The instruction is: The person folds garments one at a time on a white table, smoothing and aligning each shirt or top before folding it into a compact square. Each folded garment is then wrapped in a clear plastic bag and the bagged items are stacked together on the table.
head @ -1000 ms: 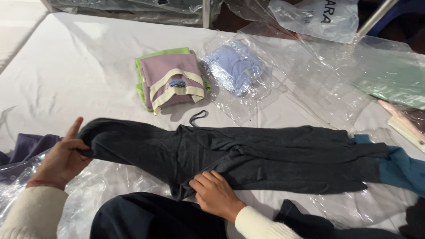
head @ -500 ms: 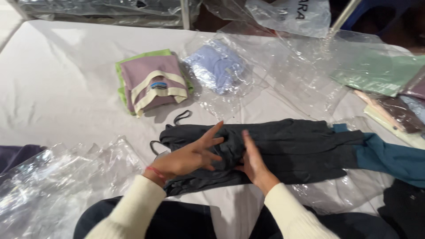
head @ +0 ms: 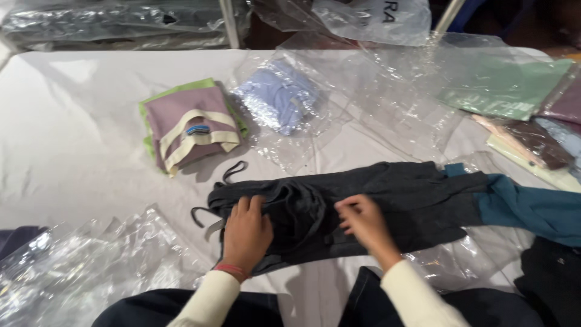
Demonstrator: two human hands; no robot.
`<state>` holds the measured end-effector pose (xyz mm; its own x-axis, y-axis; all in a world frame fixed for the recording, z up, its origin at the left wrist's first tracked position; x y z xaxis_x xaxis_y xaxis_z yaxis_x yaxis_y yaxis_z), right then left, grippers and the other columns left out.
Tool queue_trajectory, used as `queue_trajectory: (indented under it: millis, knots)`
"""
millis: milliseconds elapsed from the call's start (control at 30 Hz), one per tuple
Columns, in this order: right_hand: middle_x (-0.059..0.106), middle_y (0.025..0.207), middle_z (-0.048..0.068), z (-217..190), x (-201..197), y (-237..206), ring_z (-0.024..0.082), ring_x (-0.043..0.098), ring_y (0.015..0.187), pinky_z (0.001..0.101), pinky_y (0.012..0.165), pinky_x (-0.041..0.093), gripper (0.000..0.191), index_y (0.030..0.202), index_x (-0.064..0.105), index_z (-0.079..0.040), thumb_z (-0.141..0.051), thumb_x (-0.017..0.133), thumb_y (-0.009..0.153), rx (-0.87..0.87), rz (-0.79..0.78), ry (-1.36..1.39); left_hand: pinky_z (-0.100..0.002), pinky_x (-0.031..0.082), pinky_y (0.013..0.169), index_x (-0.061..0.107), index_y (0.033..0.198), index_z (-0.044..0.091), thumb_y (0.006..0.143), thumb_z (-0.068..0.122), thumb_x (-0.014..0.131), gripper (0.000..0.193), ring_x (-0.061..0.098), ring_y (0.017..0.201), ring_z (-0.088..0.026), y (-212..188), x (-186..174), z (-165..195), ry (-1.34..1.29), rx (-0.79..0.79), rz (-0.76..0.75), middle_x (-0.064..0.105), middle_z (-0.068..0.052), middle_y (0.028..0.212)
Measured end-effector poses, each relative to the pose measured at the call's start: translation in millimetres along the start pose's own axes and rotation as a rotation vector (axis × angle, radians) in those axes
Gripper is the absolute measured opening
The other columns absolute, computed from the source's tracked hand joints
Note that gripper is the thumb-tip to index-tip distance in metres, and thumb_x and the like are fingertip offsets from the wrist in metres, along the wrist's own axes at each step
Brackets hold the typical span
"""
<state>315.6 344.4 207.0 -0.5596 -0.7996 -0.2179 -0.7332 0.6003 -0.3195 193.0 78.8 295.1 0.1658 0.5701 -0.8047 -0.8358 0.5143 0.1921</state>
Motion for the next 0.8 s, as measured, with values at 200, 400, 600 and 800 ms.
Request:
queue_trajectory:
  millis: [200, 400, 600, 800]
  knots:
    - [0.07, 0.095, 0.014, 12.6, -173.3, 5.7, 0.03, 0.066, 0.087, 0.0413, 0.077, 0.054, 0.041, 0.113, 0.066, -0.002, -0.026, 0.081, 0.083, -0.381, 0.726, -0.661, -0.049, 0.046, 0.088, 0.063, 0.116, 0.004, 0.08, 0.009, 0.066, 0.036, 0.059, 0.104, -0.037, 14.2, 36.2, 104.4, -0.06, 0.331, 0.103, 0.063, -0.017, 0.116]
    - [0.07, 0.106, 0.022, 33.3, -262.1, 32.1, 0.038, 0.068, 0.1, 0.0455, 0.087, 0.052, 0.066, 0.117, 0.061, 0.005, -0.043, 0.089, 0.08, -0.131, 0.807, -0.621, -0.043, 0.051, 0.089, 0.065, 0.117, 0.003, 0.09, 0.005, 0.062, 0.028, 0.063, 0.104, -0.036, 13.6, 112.1, 177.9, -0.436, 0.25, -0.152, 0.064, -0.016, 0.113]
    - [0.073, 0.099, 0.018, 19.3, -260.9, 45.5, 0.029, 0.071, 0.089, 0.0386, 0.08, 0.054, 0.043, 0.116, 0.065, -0.001, -0.027, 0.08, 0.086, -0.149, 0.652, -0.456, -0.033, 0.056, 0.08, 0.062, 0.124, 0.003, 0.099, 0.018, 0.056, 0.03, 0.067, 0.09, -0.021, 29.2, 202.2, 192.5, -1.116, -0.294, -0.452, 0.071, -0.016, 0.107]
    - [0.074, 0.083, 0.014, -1.1, -226.8, 35.3, 0.019, 0.069, 0.074, 0.0324, 0.071, 0.054, 0.021, 0.104, 0.069, -0.003, -0.018, 0.073, 0.09, -0.175, 0.432, -0.48, -0.033, 0.055, 0.088, 0.06, 0.127, 0.002, 0.1, 0.029, 0.056, 0.038, 0.067, 0.101, -0.021, 42.4, 262.6, 193.3, -1.318, -0.493, -0.455, 0.068, -0.013, 0.115]
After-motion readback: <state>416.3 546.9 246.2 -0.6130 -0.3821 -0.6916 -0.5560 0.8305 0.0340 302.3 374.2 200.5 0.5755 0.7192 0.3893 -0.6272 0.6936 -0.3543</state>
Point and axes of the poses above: each hand's wrist, its own y-axis towards the middle knuckle, its own x-axis out of the palm, z = x × y, the point moved 4 cm from there along y, towards the middle knuckle
